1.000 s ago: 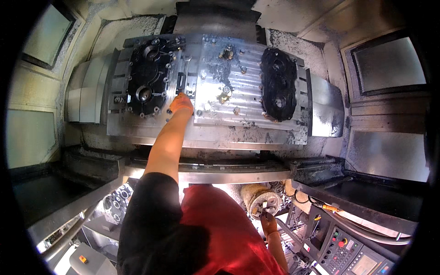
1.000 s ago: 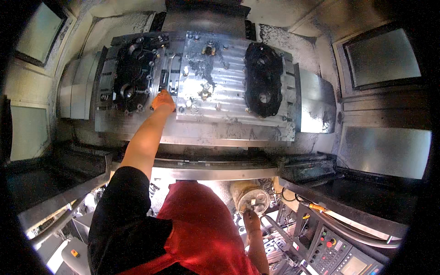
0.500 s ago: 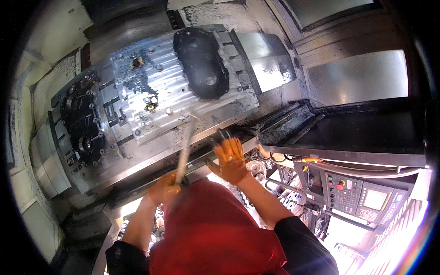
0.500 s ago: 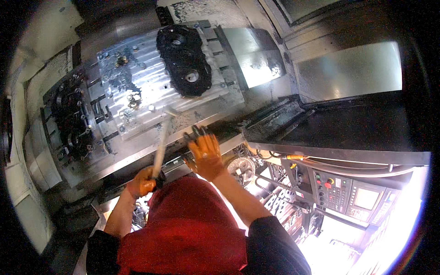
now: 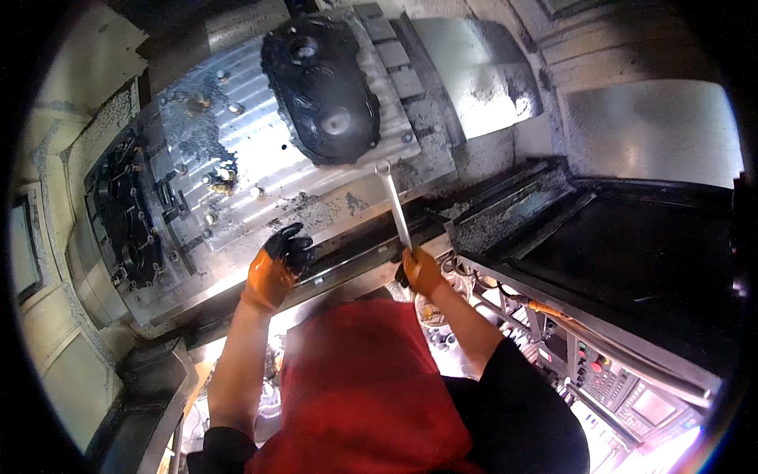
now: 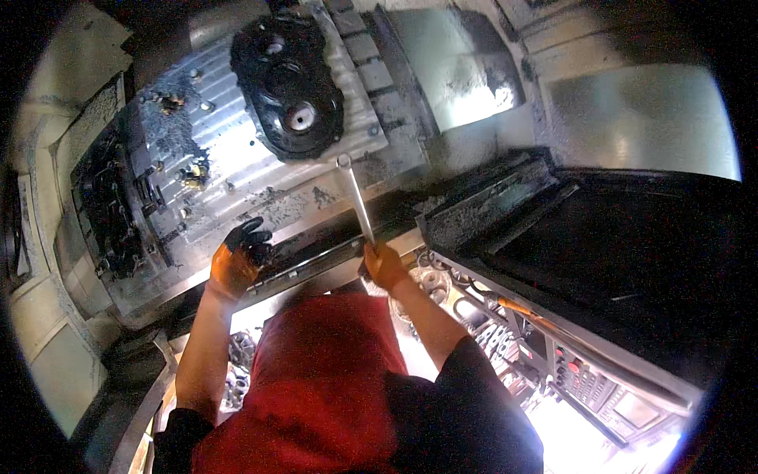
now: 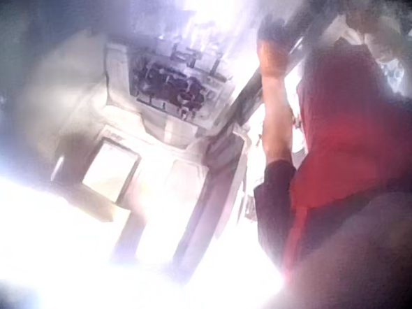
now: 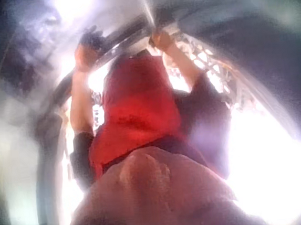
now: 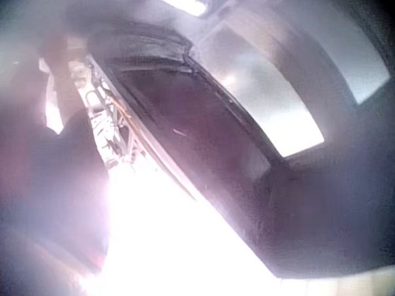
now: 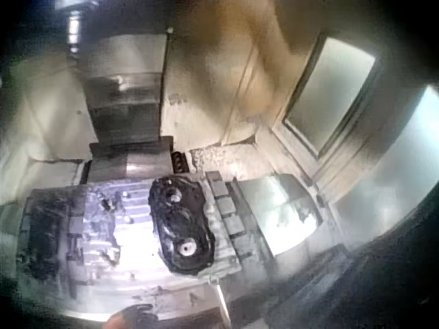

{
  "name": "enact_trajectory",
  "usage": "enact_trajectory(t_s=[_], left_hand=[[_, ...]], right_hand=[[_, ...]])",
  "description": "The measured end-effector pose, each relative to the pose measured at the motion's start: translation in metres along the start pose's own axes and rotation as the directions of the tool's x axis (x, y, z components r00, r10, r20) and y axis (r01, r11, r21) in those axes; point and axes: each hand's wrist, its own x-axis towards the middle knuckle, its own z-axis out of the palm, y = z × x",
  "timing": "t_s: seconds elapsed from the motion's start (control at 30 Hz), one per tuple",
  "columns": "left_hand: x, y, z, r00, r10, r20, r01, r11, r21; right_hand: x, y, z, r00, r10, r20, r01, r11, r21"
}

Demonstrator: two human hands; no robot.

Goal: The person uses an air hose to blow metal shavings off a workbench and internal components within a large industrial milling machine, then handles and repositions heavy black metal castings one at a time, using a small scraper to clean edges.

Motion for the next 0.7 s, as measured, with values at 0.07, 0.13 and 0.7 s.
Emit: enact_trajectory(t_s=[0.07, 0.13, 0.7], left_hand=[[0.03, -0.032, -0.013, 0.995, 0.038, -0.096, -0.028, 0.994, 0.101], [0.055, -0.055, -0.007, 0.995, -0.066, -0.076, 0.08, 0.977, 0.2], [0.18, -0.165, 0.061, 0.998, -0.047, 0.052, 0.041, 0.992, 0.121]], right_hand=[[0.028, -0.041, -0.028, 0.963, 0.154, 0.219, -0.185, 0.975, 0.124], [0.071, 0.028, 0.004, 0.969, 0.084, 0.233, -0.097, 0.994, 0.045], [0.138, -0.015, -0.002, 0.944, 0.048, 0.325, -0.092, 0.988, 0.122]])
